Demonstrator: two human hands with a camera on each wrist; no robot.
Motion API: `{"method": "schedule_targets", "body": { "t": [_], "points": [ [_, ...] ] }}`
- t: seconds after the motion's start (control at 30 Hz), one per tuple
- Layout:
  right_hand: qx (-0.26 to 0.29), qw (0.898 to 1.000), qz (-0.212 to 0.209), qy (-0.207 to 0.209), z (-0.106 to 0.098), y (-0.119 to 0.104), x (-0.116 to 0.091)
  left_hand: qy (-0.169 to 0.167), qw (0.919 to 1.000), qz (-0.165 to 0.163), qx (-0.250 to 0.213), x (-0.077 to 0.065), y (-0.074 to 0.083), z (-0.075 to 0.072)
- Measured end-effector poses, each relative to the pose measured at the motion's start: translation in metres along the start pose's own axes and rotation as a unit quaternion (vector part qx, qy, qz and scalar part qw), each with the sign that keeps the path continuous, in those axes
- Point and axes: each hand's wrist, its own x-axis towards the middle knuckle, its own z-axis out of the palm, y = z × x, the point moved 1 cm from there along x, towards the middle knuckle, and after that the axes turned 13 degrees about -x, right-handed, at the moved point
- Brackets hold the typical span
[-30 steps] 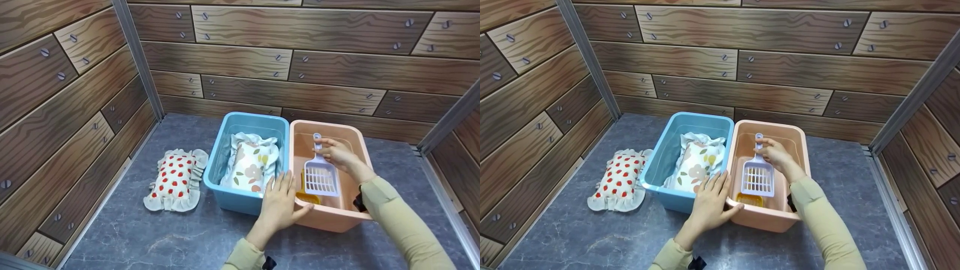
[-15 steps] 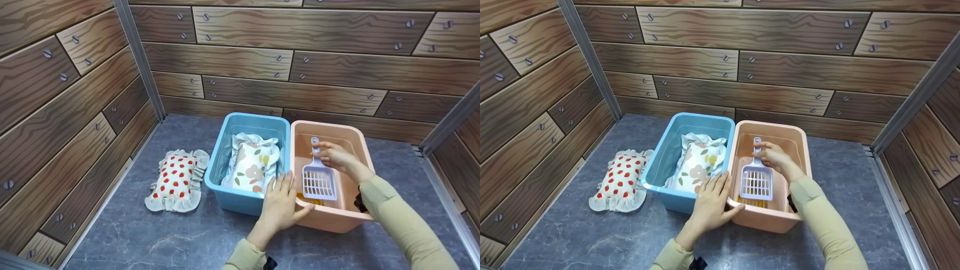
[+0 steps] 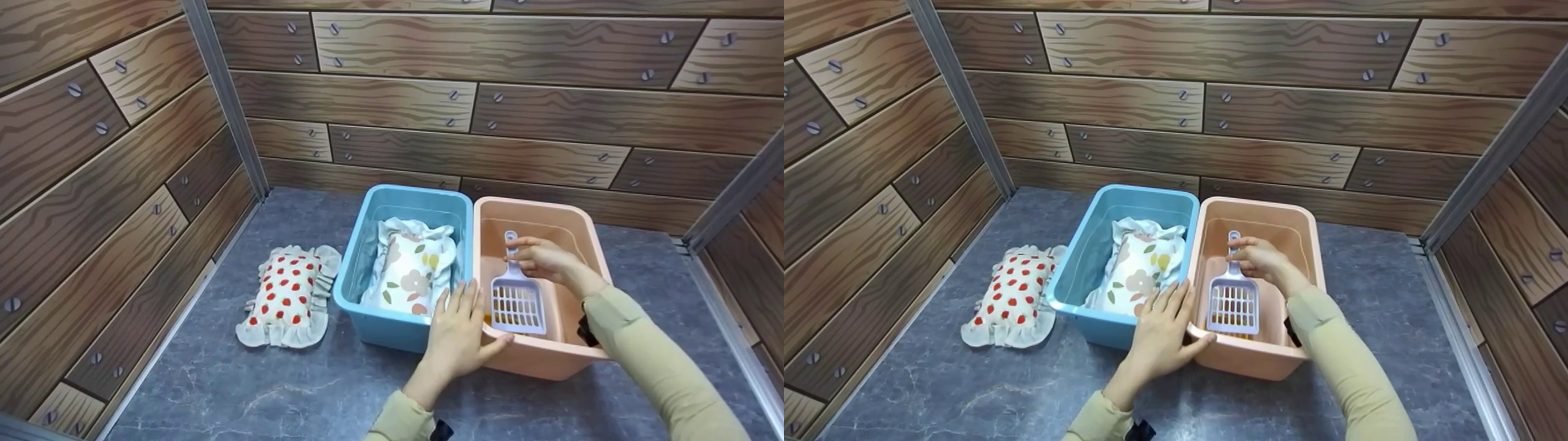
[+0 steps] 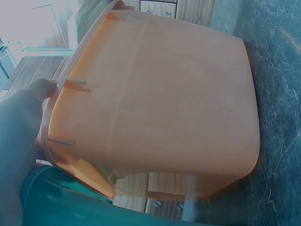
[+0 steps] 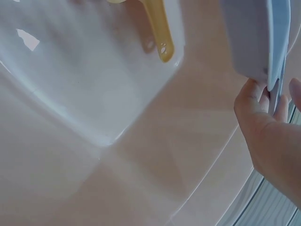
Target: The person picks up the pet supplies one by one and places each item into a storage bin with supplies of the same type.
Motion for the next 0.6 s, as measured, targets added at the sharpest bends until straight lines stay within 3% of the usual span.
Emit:
{"method": "schedule_targets", "body": {
  "t": [0.6],
  "points": [
    [-0.039,0.999,0.007,-0.016,0.0017,0.0057,0.0012,-0.010,0.9999,-0.005,0.005,0.0000,0.0005,-0.0016]
  ]
}}
